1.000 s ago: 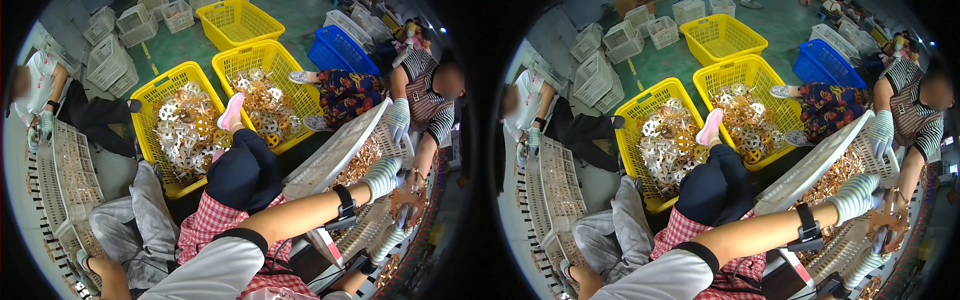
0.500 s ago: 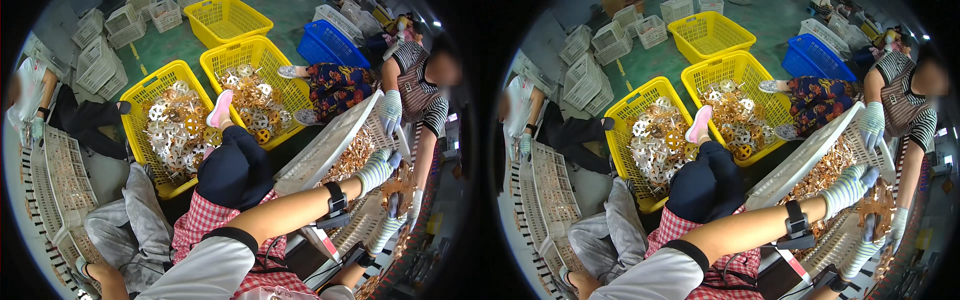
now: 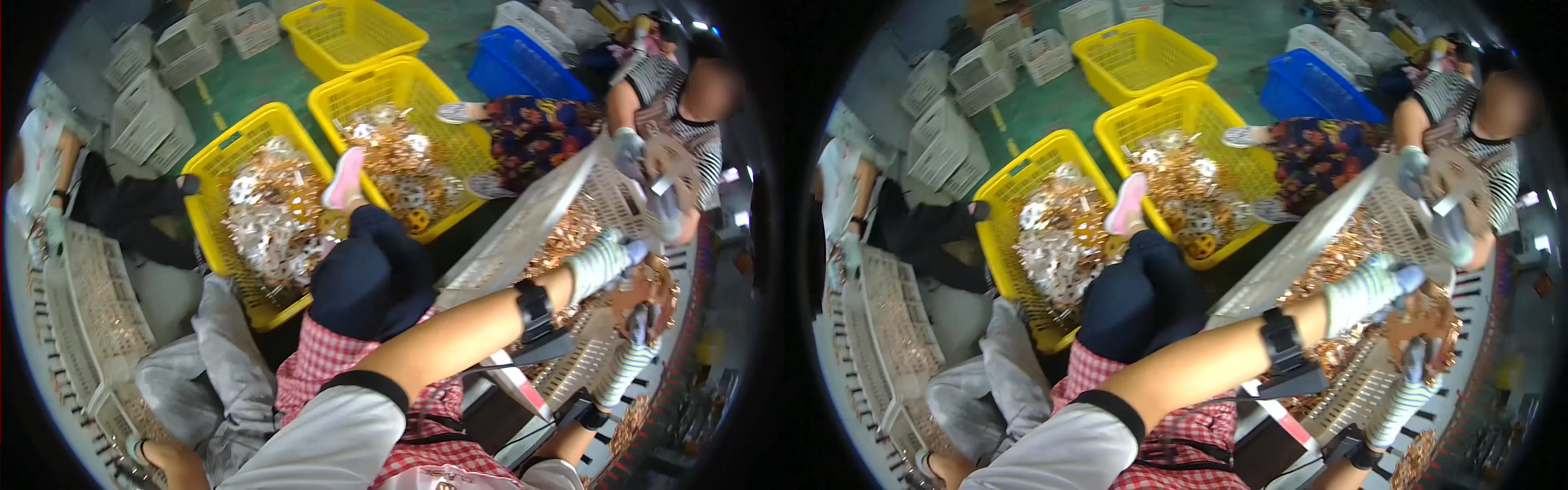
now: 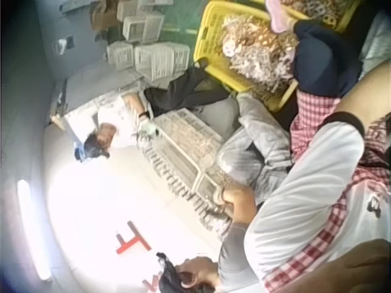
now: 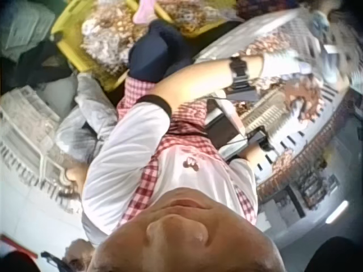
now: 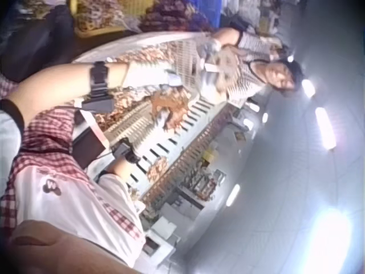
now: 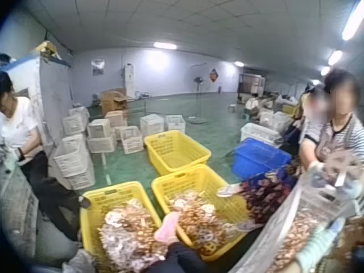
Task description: The person sits at a workstation in a factory, sorting small, shiny, gold-colored decorative items from a white basket. They pick up the items one by one, inspect them, and place them into a yellow basket. Another worker is visible across the table performing a similar task.
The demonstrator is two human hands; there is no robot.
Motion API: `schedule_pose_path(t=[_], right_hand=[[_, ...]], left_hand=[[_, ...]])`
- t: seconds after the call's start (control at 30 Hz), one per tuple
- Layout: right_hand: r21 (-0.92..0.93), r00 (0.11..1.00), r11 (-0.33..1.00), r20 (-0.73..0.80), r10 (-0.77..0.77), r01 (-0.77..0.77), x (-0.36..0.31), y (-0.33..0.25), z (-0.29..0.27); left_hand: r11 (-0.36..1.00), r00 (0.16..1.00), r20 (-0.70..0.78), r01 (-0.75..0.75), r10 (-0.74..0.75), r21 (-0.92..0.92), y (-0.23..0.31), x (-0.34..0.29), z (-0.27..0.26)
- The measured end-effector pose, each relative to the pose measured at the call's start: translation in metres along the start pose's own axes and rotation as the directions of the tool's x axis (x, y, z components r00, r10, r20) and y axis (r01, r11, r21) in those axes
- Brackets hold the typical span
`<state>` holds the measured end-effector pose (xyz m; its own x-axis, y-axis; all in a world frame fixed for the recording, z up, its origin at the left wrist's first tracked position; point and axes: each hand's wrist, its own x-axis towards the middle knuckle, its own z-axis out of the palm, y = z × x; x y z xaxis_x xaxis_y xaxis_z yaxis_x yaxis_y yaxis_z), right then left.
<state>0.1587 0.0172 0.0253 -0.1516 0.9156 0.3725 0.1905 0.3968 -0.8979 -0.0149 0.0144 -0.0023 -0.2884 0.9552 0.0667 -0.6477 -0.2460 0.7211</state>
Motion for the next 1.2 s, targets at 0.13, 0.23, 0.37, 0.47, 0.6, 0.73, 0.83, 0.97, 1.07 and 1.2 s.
schedule_pose_path(t=[0.13, 0.23, 0.37, 0.47, 0.6, 0.73, 0.83, 0.97, 1.07, 1.2], right_hand=[[-0.166, 0.997, 0.984, -0.023, -0.067, 0.063, 0.025, 0.023, -0.016], [-0.011, 0.999, 0.999, 0.006, -0.042, 0.042, 0.036, 0.018, -0.013], [-0.028, 0.998, 0.999, 0.054, 0.041, -0.039, 0.025, 0.032, -0.014], [-0.202, 0.981, 0.979, 0.186, 0.054, -0.015, 0.024, 0.022, -0.012], [-0.146, 0.971, 0.987, 0.237, -0.03, 0.066, 0.019, 0.015, -0.003], [-0.191, 0.962, 0.978, 0.242, 0.128, -0.082, 0.018, 0.012, -0.008], [-0.235, 0.972, 0.968, 0.195, 0.131, -0.084, 0.019, 0.017, -0.011], [-0.014, 0.966, 0.985, 0.196, 0.171, -0.172, 0.014, 0.007, 0.001], [-0.041, 0.956, 0.977, 0.205, 0.212, -0.207, 0.012, 0.006, 0.001], [-0.094, 0.988, 0.991, 0.113, 0.109, -0.099, 0.013, 0.018, 0.0]], left_hand=[[0.448, 0.897, 0.16, -0.352, 0.411, 0.822, 0.011, -0.012, 0.002], [0.822, 0.948, 0.104, -0.314, 0.301, 0.475, 0.008, -0.007, 0.014], [0.975, 0.997, -0.007, -0.072, 0.075, 0.208, -0.002, 0.008, 0.008], [0.976, 0.998, 0.015, -0.062, 0.06, 0.209, 0.0, 0.007, 0.007], [0.881, 0.983, 0.066, -0.181, 0.169, 0.436, 0.004, 0.009, 0.002], [0.33, 0.918, 0.111, -0.247, 0.381, 0.911, 0.013, 0.0, 0.006], [0.657, 0.991, 0.011, -0.097, 0.135, 0.748, 0.015, 0.001, 0.002], [0.989, 0.988, 0.096, 0.116, -0.125, 0.093, 0.017, -0.003, -0.002], [0.349, 0.938, 0.152, -0.261, 0.311, 0.9, 0.015, 0.004, -0.001], [0.717, 0.931, 0.107, -0.338, 0.348, 0.61, -0.002, 0.007, -0.008]])
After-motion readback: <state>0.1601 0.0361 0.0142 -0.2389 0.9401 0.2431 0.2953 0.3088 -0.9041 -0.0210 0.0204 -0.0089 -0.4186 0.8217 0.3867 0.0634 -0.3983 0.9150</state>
